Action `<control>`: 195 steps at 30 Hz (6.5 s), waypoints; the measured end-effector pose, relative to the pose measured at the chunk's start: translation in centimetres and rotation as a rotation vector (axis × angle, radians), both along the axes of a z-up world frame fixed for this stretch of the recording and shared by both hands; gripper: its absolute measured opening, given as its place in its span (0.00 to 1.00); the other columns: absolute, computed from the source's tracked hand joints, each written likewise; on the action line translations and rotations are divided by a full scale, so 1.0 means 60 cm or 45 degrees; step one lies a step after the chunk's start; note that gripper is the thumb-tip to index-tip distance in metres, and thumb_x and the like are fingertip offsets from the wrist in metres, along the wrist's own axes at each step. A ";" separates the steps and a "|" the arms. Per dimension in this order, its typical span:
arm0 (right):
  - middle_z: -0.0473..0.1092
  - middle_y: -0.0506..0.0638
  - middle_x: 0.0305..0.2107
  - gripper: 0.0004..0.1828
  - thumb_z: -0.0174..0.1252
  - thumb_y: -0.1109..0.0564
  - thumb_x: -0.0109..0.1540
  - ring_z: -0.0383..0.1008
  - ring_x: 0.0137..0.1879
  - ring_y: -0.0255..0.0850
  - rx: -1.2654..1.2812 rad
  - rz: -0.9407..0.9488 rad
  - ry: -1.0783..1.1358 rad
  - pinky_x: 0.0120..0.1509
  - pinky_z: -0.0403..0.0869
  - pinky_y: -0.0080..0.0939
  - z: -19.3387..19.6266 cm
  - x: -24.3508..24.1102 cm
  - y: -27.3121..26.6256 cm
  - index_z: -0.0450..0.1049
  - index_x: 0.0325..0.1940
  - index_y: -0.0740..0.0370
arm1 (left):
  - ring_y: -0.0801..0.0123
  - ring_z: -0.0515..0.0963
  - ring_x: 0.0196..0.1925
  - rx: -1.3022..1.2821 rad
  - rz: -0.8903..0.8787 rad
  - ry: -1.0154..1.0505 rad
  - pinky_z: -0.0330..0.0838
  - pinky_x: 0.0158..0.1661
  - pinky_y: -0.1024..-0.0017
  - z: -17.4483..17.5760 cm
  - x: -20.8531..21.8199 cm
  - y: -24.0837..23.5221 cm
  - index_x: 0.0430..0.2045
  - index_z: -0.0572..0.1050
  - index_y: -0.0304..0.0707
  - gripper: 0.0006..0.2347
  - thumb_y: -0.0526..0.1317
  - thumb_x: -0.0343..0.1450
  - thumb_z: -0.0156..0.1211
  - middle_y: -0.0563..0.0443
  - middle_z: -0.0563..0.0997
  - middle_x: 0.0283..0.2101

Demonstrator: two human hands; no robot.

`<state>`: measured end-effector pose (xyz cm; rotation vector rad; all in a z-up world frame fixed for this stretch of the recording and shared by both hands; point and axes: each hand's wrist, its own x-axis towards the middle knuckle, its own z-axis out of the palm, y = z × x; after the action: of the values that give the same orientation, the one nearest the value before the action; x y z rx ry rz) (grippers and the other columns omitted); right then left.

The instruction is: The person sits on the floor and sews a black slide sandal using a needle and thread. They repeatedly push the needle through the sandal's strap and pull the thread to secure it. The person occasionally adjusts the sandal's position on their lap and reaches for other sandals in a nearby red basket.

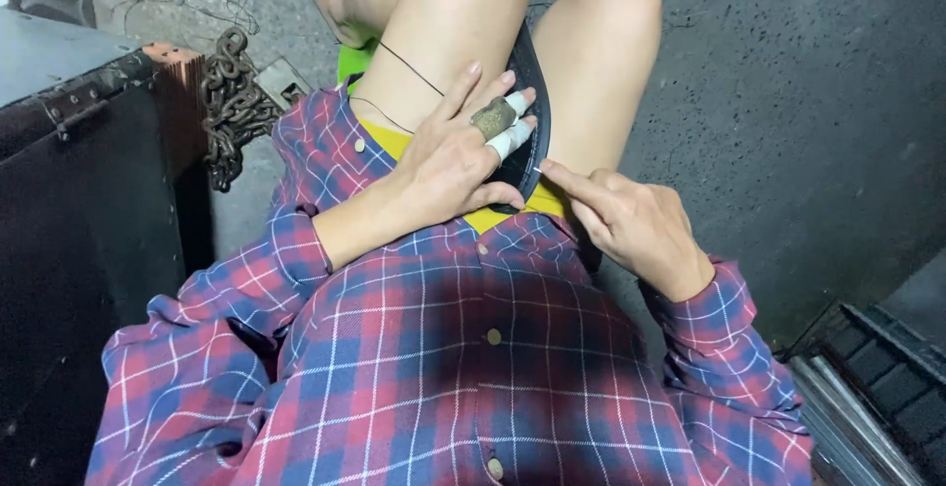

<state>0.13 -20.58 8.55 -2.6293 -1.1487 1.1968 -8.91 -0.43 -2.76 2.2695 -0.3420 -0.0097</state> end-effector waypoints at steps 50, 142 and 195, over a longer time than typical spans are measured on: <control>0.75 0.47 0.31 0.24 0.43 0.52 0.63 0.77 0.30 0.50 -0.210 0.165 0.084 0.35 0.75 0.48 0.029 0.045 0.033 0.66 0.62 0.31 | 0.55 0.59 0.69 0.049 0.029 0.032 0.29 0.70 0.51 -0.003 0.003 -0.015 0.55 0.71 0.40 0.34 0.64 0.60 0.58 0.44 0.70 0.61; 0.67 0.44 0.32 0.17 0.46 0.55 0.62 0.70 0.29 0.36 0.578 0.249 -0.891 0.29 0.69 0.29 -0.032 -0.118 -0.052 0.77 0.50 0.48 | 0.48 0.62 0.66 0.062 -0.036 -0.404 0.34 0.60 0.28 0.038 -0.022 -0.019 0.58 0.66 0.42 0.25 0.56 0.75 0.30 0.40 0.63 0.65; 0.65 0.43 0.24 0.21 0.53 0.52 0.57 0.74 0.25 0.38 0.205 0.280 -0.711 0.28 0.74 0.38 0.063 -0.069 -0.033 0.70 0.54 0.39 | 0.64 0.81 0.32 -0.740 0.233 0.770 0.74 0.36 0.69 0.032 0.002 -0.023 0.38 0.74 0.44 0.11 0.36 0.63 0.64 0.53 0.80 0.27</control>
<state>-4.03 -22.59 12.34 -2.8427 -1.5637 0.3491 -8.78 -1.83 -0.86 1.6131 0.1710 -0.4360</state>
